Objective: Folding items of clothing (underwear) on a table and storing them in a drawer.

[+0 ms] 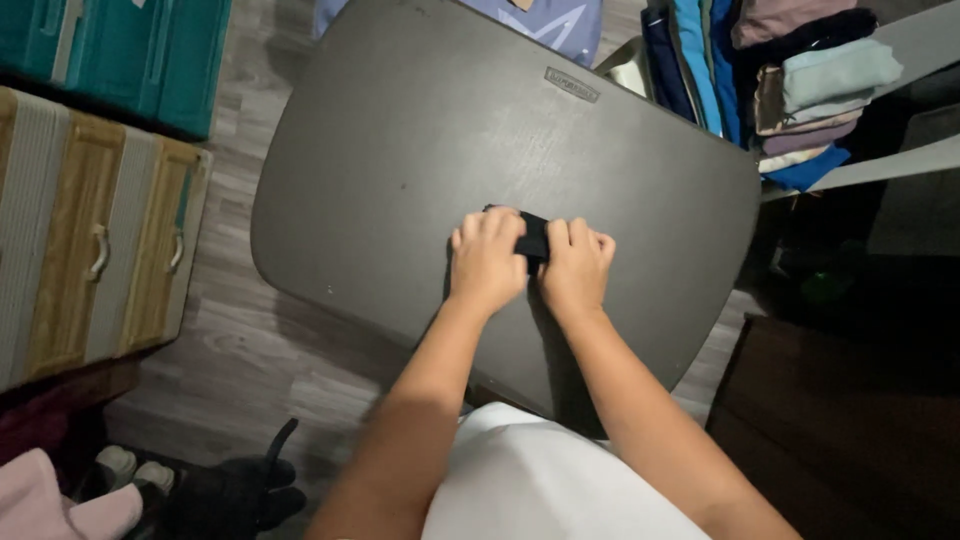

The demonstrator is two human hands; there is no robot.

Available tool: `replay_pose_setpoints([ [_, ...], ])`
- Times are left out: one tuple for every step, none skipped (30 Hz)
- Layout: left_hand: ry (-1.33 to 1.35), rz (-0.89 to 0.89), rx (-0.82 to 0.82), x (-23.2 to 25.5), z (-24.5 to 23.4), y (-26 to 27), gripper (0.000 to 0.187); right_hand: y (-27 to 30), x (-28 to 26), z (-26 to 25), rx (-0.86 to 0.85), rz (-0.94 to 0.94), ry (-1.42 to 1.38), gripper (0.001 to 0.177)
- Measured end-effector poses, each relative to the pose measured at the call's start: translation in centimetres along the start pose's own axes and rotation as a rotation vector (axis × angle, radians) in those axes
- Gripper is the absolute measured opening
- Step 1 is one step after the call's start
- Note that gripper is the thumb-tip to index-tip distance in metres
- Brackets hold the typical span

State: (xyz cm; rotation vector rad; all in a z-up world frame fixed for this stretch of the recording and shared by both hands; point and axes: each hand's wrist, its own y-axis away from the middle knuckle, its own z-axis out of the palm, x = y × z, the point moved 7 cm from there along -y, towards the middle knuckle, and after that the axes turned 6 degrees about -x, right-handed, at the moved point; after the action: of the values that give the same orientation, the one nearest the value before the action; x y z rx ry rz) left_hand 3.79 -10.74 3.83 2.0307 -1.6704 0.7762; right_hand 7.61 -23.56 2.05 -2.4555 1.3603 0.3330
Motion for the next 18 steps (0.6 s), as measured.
replay_pose_setpoints([
  [0.001,0.000,0.001,0.1,-0.2,-0.3,0.036,-0.3,0.1,-0.1,0.000,-0.001,0.001,0.030],
  [-0.052,0.051,-0.012,0.5,-0.2,-0.5,0.036,-0.5,0.2,0.1,-0.037,-0.020,-0.002,0.025],
  [-0.105,0.102,-0.025,1.0,-0.2,-0.8,0.038,-0.7,0.2,0.2,-0.075,-0.039,-0.006,0.020],
  [-0.102,0.105,-0.026,0.5,0.2,-1.0,0.038,-0.5,0.6,0.6,-0.074,-0.036,-0.003,0.020],
  [-0.151,0.090,-0.087,-0.1,1.1,-1.2,0.038,-0.3,0.7,1.0,-0.076,-0.063,0.012,0.019],
  [-0.200,0.073,-0.148,-0.8,2.0,-1.5,0.038,-0.1,0.9,1.4,-0.079,-0.091,0.026,0.018],
  [-0.197,0.075,-0.148,-1.2,2.7,-1.5,0.038,-0.5,0.5,0.4,-0.079,-0.090,0.030,0.018],
  [-0.190,0.065,-0.150,-1.8,3.4,-1.6,0.034,-0.8,-0.2,-0.4,-0.088,-0.136,0.011,0.023],
  [-0.183,0.055,-0.151,-2.3,4.2,-1.7,0.031,-1.2,-0.9,-1.2,-0.097,-0.182,-0.007,0.030],
  [-0.181,0.055,-0.151,-2.5,4.2,-1.8,0.031,-1.3,-0.9,-1.3,-0.098,-0.183,-0.005,0.030],
  [-0.146,0.044,-0.143,-2.7,4.1,-2.0,0.028,-1.5,-0.9,-1.4,-0.102,-0.178,0.008,0.030],
  [-0.110,0.034,-0.137,-2.9,4.1,-2.2,0.027,-1.6,-0.9,-1.5,-0.107,-0.172,0.022,0.031],
  [-0.106,0.033,-0.138,-2.8,4.2,-2.3,0.027,-1.7,-0.6,-1.1,-0.110,-0.171,0.024,0.031],
  [-0.096,0.041,-0.136,-2.8,4.2,-2.3,0.027,-1.7,-0.1,-0.9,-0.098,-0.117,0.041,0.027],
  [-0.085,0.050,-0.134,-2.7,4.1,-2.4,0.028,-1.7,0.4,-0.6,-0.085,-0.063,0.058,0.025],
  [-0.085,0.049,-0.132,-2.6,4.3,-2.4,0.028,-1.4,0.8,-0.2,-0.085,-0.065,0.058,0.025],
  [-0.107,0.051,-0.112,-2.5,4.4,-2.4,0.028,-1.1,1.5,0.3,-0.107,-0.001,0.069,0.025],
  [-0.128,0.052,-0.089,-2.3,4.5,-2.4,0.028,-0.8,2.4,0.8,-0.129,0.061,0.080,0.026],
])
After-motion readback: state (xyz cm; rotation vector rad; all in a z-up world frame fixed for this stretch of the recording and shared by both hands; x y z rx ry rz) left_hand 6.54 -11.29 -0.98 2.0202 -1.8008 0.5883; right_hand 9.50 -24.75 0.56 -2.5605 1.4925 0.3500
